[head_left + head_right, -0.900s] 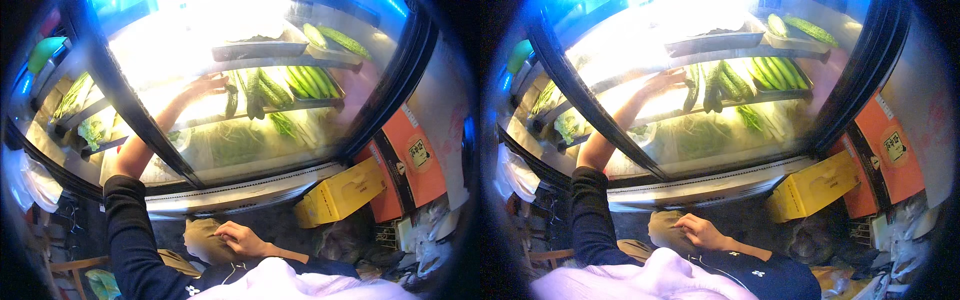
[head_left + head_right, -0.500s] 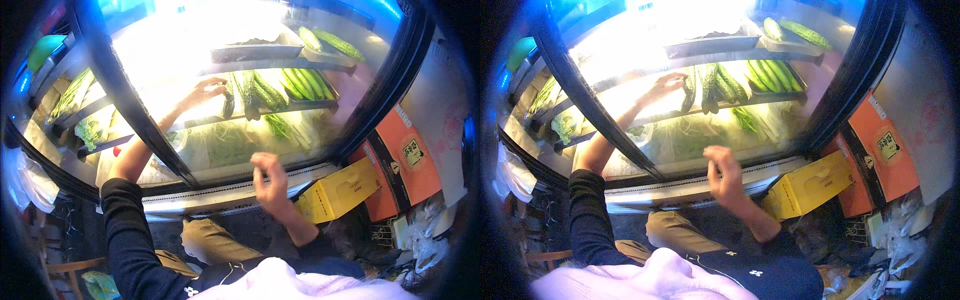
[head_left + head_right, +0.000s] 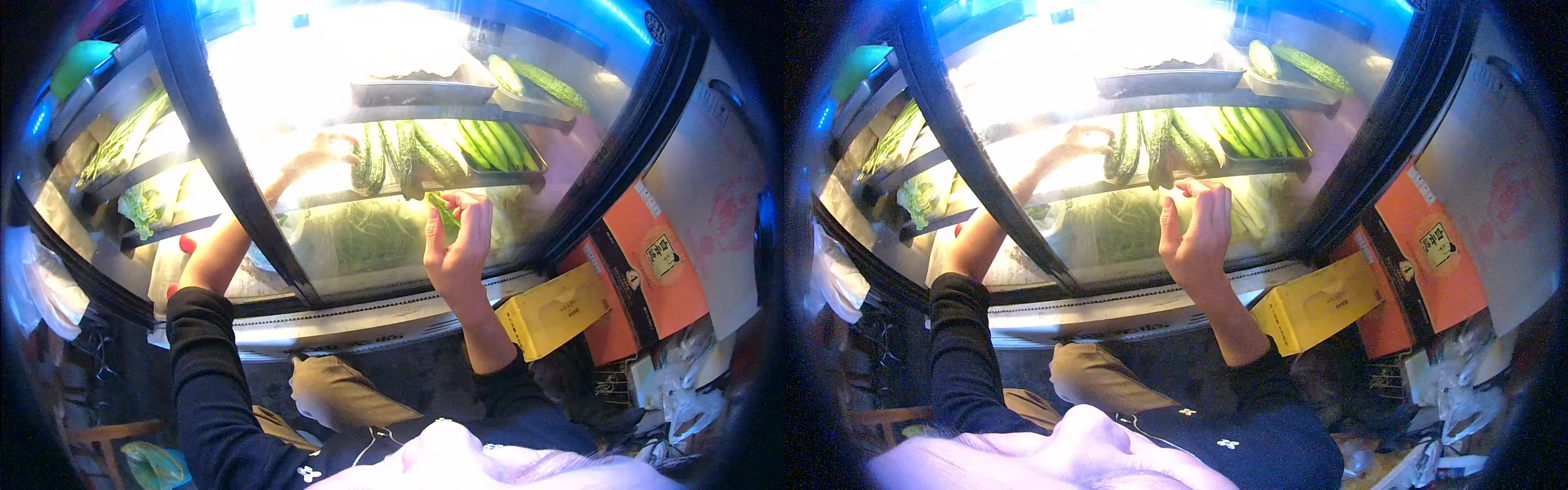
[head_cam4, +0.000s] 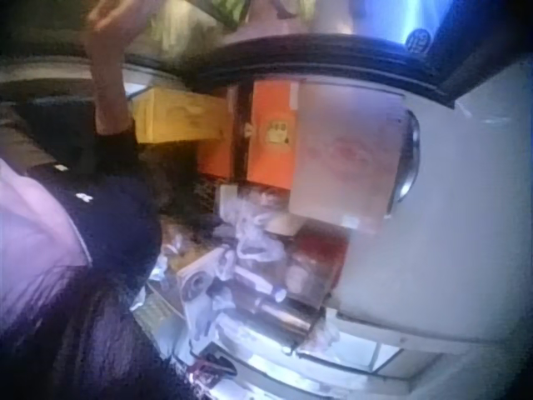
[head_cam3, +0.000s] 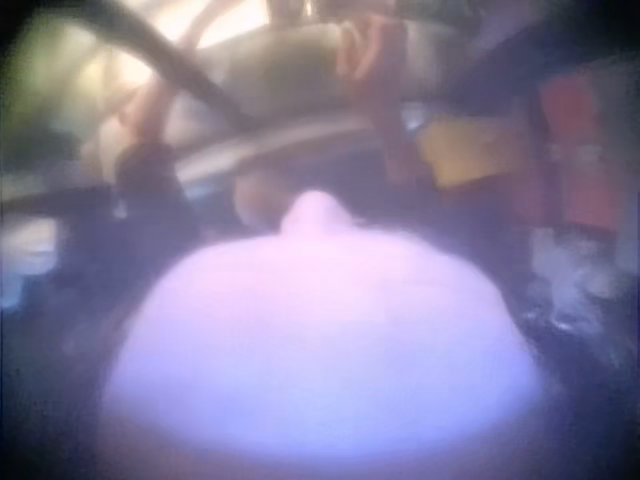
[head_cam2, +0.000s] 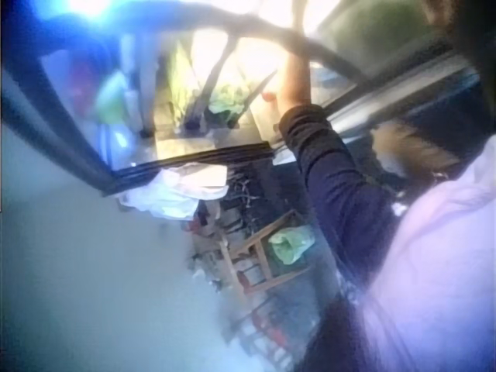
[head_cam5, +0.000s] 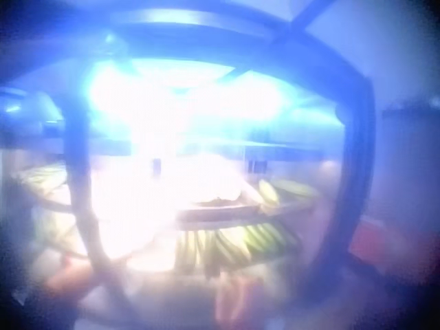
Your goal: The person sits on the floor and transfers tomatoes from a plastic bag into a white tray, then places the tray into a refrigerated display case. The person also briefly handles a smartphone.
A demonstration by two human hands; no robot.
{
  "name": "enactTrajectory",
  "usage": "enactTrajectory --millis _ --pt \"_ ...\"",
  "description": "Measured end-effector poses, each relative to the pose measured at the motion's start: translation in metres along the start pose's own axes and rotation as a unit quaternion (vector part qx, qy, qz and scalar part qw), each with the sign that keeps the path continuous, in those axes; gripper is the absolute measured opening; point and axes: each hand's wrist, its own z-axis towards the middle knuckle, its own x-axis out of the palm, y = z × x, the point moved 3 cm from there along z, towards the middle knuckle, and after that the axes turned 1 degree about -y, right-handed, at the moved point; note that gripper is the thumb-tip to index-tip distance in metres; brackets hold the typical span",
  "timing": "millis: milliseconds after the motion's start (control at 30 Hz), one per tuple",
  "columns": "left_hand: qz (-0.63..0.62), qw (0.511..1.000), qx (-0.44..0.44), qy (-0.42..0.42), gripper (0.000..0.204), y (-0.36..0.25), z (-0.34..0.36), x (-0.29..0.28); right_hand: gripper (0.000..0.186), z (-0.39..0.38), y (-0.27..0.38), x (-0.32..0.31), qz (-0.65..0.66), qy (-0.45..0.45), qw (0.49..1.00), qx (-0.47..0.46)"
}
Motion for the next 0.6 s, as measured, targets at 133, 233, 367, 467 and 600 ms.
enactTrajectory --millis 133,233,367,467,600 --pt "-0.005 0.998 0.054 0.023 0.052 -0.024 -0.021 -0.006 0.023 -0.003 -0.005 0.000 0.001 0.002 1.000 -0.006" --pt "-0.058 0.998 0.016 0.016 0.054 -0.030 -0.034 -0.012 0.022 -0.004 -0.006 -0.002 0.009 0.011 1.000 -0.016" --pt "-0.200 0.974 -0.107 0.014 0.054 -0.013 -0.072 -0.037 0.022 -0.014 -0.011 -0.005 0.032 0.046 0.998 0.018" --pt "-0.368 0.925 -0.090 -0.020 0.053 -0.002 -0.111 -0.050 0.022 -0.021 -0.019 -0.011 0.031 0.068 0.996 0.037" --pt "-0.473 0.874 -0.070 -0.085 0.051 0.012 -0.180 -0.060 0.022 -0.026 -0.027 -0.019 0.042 0.084 0.993 0.069"
